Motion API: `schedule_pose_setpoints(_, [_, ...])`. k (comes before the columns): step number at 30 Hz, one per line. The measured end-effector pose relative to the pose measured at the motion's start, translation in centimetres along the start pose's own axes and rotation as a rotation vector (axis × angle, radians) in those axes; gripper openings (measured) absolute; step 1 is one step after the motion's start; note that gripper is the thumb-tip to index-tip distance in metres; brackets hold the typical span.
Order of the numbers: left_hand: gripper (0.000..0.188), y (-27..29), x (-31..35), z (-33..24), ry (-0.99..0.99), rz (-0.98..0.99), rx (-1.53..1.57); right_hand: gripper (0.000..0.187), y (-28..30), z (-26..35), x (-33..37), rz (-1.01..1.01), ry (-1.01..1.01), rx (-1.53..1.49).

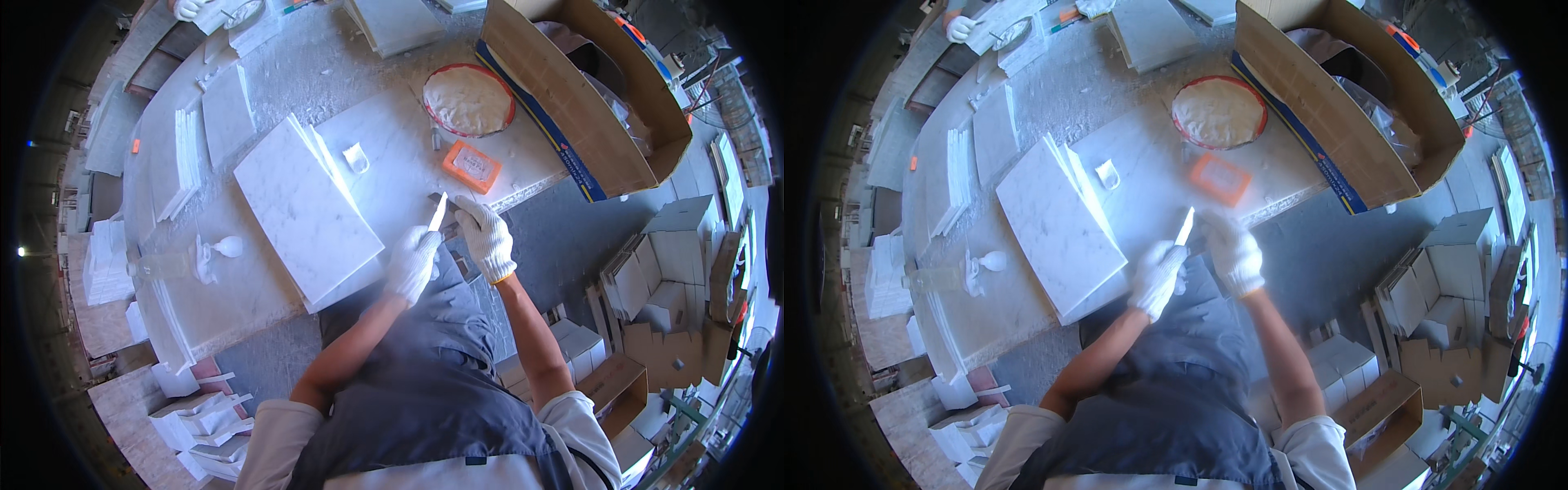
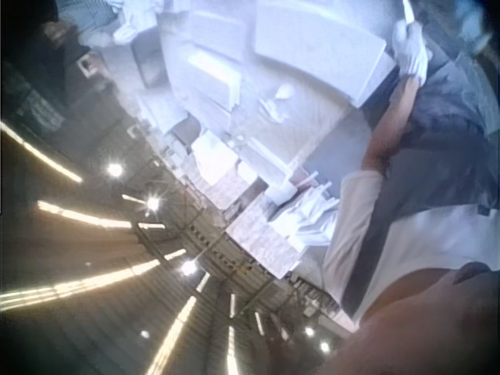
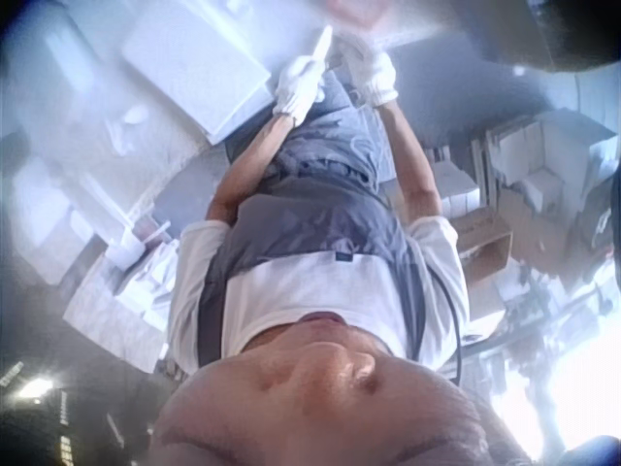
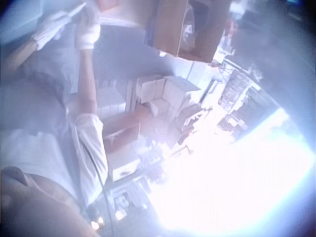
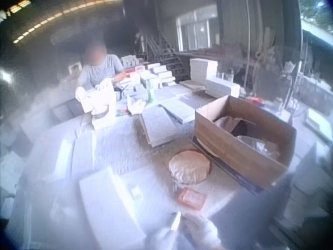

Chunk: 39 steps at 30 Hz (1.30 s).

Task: The person repeatedly scrapes a white rectangular tile with a utility knife, then wipes the surface with a cloth. The person flips the tile over and continues scraping and wiping the other side. The person handles multiple tiles one at a time, scraping and wiping each before setting it aside.

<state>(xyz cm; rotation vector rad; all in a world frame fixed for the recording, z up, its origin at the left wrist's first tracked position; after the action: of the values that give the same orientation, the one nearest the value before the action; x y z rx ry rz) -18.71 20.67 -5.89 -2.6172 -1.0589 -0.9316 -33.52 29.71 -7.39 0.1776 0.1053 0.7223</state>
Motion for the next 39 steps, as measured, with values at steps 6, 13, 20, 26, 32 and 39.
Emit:
schedule_pose_setpoints(6, [0.022,0.1,-0.3,0.0,0.017,-0.041,-0.029,0.026,0.2,0.0,-0.2,-0.237,-0.096,-0.245])
schedule_pose_setpoints(13, [0.021,0.3,-0.7,0.2,-0.014,-0.049,-0.087,0.029,-1.2,1.2,-0.5,0.151,-0.016,0.076])
schedule_pose_setpoints(20, [0.02,0.3,-0.7,0.3,0.007,-0.045,-0.004,0.032,-0.6,2.2,-1.5,0.175,0.124,0.196])
schedule_pose_setpoints(26, [0.024,0.3,-0.6,-0.1,-0.005,-0.067,-0.016,0.031,-0.5,1.6,-0.4,0.218,0.047,0.204])
schedule_pose_setpoints(32, [0.025,0.3,-0.5,-0.3,0.001,-0.048,-0.038,0.032,-0.3,1.1,-0.7,0.31,0.025,0.284])
schedule_pose_setpoints(39, [0.026,0.3,-0.4,0.0,0.011,-0.064,-0.089,0.033,-0.2,1.3,-0.5,0.277,0.114,0.261])
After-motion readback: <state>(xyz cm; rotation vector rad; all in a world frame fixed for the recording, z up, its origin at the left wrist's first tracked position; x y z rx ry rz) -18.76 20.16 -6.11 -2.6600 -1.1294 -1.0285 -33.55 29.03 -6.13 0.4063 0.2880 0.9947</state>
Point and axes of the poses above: each hand's wrist, its own x-axis away from the middle knuckle, its own y-axis out of the back of the hand, z = x × y, the point moved 3 cm from there along -x, towards the middle knuckle, and after that the axes turned 14 degrees about -x, right-handed, at the moved point
